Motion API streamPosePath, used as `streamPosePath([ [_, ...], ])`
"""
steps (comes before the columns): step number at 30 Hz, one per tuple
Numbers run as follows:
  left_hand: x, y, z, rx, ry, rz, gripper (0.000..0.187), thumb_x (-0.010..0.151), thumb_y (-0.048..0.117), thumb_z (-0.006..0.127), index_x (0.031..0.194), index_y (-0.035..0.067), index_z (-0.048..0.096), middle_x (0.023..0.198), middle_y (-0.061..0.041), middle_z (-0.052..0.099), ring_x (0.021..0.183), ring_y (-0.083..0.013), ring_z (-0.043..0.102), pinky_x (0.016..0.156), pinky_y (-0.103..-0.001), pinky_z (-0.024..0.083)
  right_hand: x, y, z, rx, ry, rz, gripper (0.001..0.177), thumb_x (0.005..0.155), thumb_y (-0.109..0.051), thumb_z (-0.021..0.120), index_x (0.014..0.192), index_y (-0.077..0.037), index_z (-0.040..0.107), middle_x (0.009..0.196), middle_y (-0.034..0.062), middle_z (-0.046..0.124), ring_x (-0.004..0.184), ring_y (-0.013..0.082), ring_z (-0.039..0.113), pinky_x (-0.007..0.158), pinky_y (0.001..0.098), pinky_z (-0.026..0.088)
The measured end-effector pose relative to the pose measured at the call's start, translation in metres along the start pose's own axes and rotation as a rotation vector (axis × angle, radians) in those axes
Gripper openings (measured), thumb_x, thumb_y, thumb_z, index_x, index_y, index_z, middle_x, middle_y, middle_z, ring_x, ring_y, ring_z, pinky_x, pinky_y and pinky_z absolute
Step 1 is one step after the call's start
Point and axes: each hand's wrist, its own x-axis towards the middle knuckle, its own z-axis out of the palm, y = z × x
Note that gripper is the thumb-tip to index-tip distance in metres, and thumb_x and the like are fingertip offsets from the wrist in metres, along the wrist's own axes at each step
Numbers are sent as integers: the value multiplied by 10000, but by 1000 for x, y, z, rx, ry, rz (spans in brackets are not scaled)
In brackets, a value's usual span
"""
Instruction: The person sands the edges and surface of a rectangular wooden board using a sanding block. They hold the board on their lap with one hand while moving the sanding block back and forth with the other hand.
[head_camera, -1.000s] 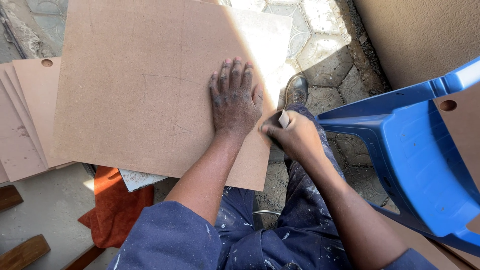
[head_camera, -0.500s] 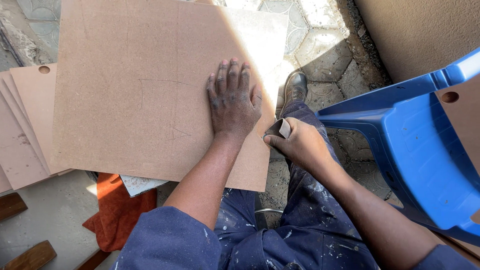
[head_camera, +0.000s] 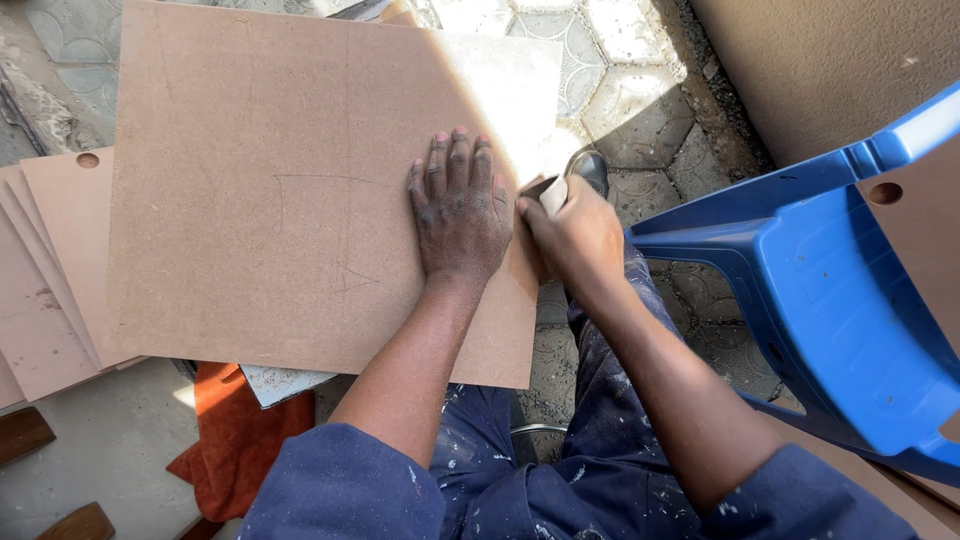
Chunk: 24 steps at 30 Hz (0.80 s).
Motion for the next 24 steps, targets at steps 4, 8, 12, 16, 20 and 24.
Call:
streamPosePath([
  [4, 0, -1, 5, 2, 25, -4, 424, 1114, 312, 355, 1479, 119, 451, 1518, -174, 399, 1500, -368, 317, 1191, -605, 230, -30, 36, 19, -63, -71, 6, 405, 899, -459, 747, 1034, -83, 681, 914, 184, 710, 985, 410, 711, 813, 469, 538],
  [8, -1, -1, 6, 22, 39, -15, 413, 1112, 322, 384, 1464, 123, 467, 1519, -165, 406, 1499, -358, 323, 1196, -598, 230, -31, 41, 26, -51, -90, 62, 419, 838, -491, 765, 967, -116, 630, 831, 166, 659, 931, 415, 697, 757, 482, 515],
  [12, 4, 0, 8, 19, 65, -32, 420, 1110, 335, 378, 1465, 131, 468, 1515, -162, 415, 1497, -353, 333, 1198, -592, 233, -21, 23, 15, -91, -91, 94, 383, 775, -423, 792, 960, -114, 661, 874, 165, 689, 976, 407, 700, 818, 478, 524],
  [16, 12, 1, 7, 6, 82, -30, 429, 1111, 327, 367, 1472, 119, 472, 1516, -173, 422, 1495, -361, 332, 1198, -595, 229, -9, 1, 3, -124, -96, 119, 386, 767, -427, 763, 1000, -127, 694, 930, 188, 715, 1014, 411, 701, 834, 492, 542],
  [20, 13, 0, 5, 9, 56, -38, 437, 1107, 321, 366, 1477, 111, 468, 1513, -185, 426, 1492, -364, 337, 1197, -597, 221, 31, -10, -2, -110, -38, 97, 362, 804, -383, 770, 1058, -127, 732, 938, 158, 729, 964, 357, 712, 826, 485, 557],
  [24, 12, 0, 5, -2, 54, -40, 434, 1099, 311, 385, 1475, 111, 469, 1508, -185, 427, 1488, -367, 344, 1191, -598, 232, 75, -2, 6, -101, 88, -13, 502, 807, -432, 783, 1173, -97, 707, 1016, 200, 735, 1075, 398, 704, 895, 507, 550],
])
